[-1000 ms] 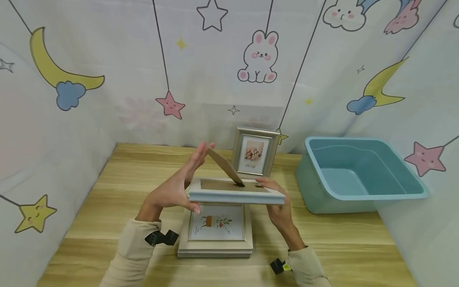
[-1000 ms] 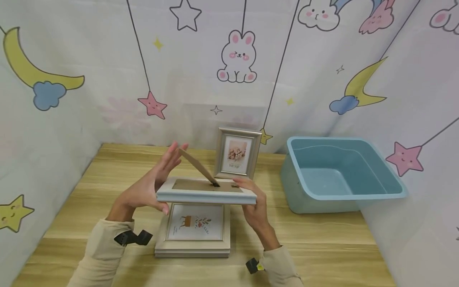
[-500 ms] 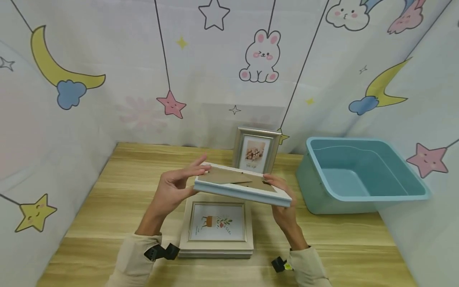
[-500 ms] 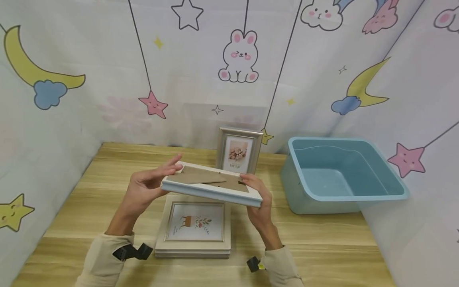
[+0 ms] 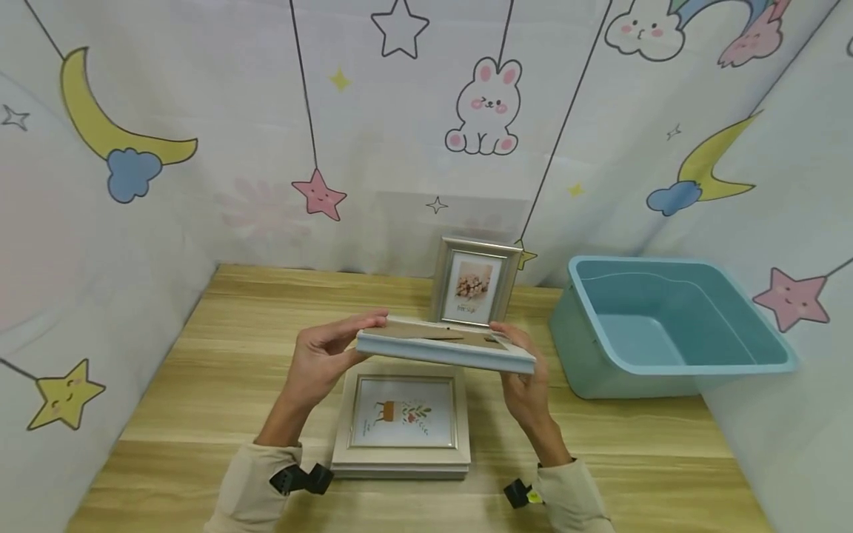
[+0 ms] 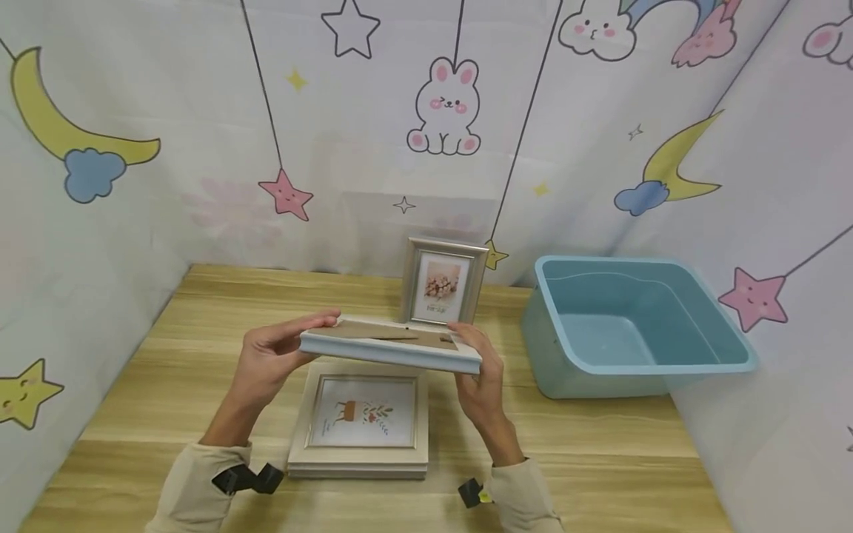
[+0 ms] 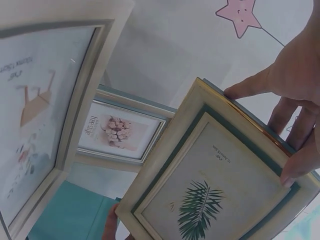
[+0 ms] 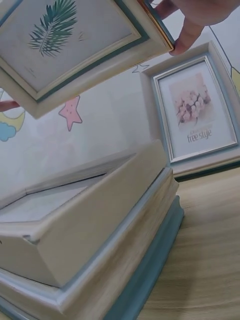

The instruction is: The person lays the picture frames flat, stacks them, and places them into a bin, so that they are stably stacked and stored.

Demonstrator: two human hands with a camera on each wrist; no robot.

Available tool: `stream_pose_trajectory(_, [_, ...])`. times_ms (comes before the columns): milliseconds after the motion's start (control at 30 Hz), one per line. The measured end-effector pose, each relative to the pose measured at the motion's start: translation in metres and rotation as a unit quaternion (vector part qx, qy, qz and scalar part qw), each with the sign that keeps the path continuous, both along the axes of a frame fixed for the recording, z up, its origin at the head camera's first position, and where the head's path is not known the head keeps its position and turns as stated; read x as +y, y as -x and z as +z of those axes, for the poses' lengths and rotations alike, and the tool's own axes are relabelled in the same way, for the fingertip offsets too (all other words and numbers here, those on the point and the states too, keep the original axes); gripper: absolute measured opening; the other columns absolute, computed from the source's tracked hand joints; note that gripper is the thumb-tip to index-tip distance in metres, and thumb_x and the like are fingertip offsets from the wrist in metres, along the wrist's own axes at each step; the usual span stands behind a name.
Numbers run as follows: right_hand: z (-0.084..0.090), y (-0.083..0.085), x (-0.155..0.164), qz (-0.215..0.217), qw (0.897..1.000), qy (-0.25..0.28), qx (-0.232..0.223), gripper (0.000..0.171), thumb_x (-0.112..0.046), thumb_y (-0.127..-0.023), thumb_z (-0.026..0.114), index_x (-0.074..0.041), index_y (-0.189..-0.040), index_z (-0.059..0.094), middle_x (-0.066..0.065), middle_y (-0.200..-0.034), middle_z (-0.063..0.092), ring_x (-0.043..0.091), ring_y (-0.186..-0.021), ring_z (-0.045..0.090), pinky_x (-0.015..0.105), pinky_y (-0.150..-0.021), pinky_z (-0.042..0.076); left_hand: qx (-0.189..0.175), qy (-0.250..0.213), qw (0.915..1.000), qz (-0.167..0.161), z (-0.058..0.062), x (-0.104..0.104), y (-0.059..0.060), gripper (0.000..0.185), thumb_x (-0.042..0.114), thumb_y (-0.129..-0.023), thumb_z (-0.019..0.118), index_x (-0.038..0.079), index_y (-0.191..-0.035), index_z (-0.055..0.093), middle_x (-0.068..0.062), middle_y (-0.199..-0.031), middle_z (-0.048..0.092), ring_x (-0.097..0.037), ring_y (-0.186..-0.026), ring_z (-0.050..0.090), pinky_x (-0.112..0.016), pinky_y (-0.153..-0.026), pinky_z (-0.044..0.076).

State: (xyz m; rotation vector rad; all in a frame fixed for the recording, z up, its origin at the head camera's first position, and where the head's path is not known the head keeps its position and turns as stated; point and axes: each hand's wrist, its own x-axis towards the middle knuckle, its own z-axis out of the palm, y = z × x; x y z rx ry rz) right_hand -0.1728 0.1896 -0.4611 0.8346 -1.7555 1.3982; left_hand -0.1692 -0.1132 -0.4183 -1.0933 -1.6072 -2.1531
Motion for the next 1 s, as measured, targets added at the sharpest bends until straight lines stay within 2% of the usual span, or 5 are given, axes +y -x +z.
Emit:
stream_pose_trajectory(200, [-0.006, 0.0, 0.002, -0.03, 0.997, -0.048, 0.045, 0.059, -0.009, -0.102, 0.053, 0.009, -0.151, 0.026, 0.018, -0.135, 0.056, 0.018, -0.125, 0.058, 0.028, -0.108, 0.046, -0.062, 0.005, 0.9974, 0.038, -0.003, 0.0, -0.003, 0.04, -0.011, -0.086, 0.069, -0.006, -0.126, 0.066, 0.002, -0.122, 0.073, -0.014, -0.121, 0.065, -0.026, -0.097, 0.054])
stream_pose_trajectory(433, [-0.006, -0.001, 0.004, -0.071, 0.992, -0.089, 0.058, 0.057, -0.01, -0.103, 0.051, 0.002, -0.153, 0.027, 0.029, -0.113, 0.057, 0.009, -0.113, 0.061, 0.021, -0.085, 0.058, -0.085, -0.009, 0.9952, 0.048, -0.006, 0.001, -0.003, 0.039, -0.016, -0.085, 0.066, -0.009, -0.124, 0.065, 0.0, -0.12, 0.074, -0.013, -0.115, 0.068, -0.025, -0.092, 0.056])
stream_pose_trajectory(633, [-0.003, -0.007, 0.007, -0.087, 0.989, -0.108, 0.043, 0.067, -0.007, -0.101, 0.052, -0.014, -0.16, 0.021, 0.03, -0.117, 0.055, 0.005, -0.12, 0.056, 0.024, -0.078, 0.06, -0.154, -0.001, 0.9831, 0.099, -0.003, 0.003, -0.004, 0.045, -0.014, -0.086, 0.066, 0.017, -0.117, 0.075, 0.014, -0.113, 0.074, -0.003, -0.106, 0.069, -0.021, -0.089, 0.057])
stream_pose_trajectory(833, [0.004, -0.015, 0.008, -0.05, 0.991, -0.121, -0.024, 0.097, 0.024, -0.082, 0.064, -0.013, -0.16, 0.02, 0.03, -0.126, 0.057, 0.026, -0.109, 0.067, 0.028, -0.07, 0.062, -0.21, -0.063, 0.9704, 0.102, -0.002, 0.009, 0.0, 0.047, -0.013, -0.088, 0.065, 0.029, -0.107, 0.076, 0.014, -0.1, 0.073, 0.0, -0.094, 0.066, -0.016, -0.08, 0.054])
stream_pose_trajectory(1000, [0.007, -0.02, 0.009, 0.011, 0.984, -0.107, -0.143, 0.096, 0.026, -0.082, 0.061, -0.008, -0.16, 0.017, 0.036, -0.127, 0.054, 0.047, -0.096, 0.065, 0.034, -0.064, 0.062, -0.28, -0.145, 0.9395, 0.133, -0.001, 0.025, 0.002, 0.038, -0.013, -0.09, 0.062, 0.021, -0.103, 0.074, 0.009, -0.092, 0.066, -0.003, -0.087, 0.058, -0.015, -0.077, 0.051])
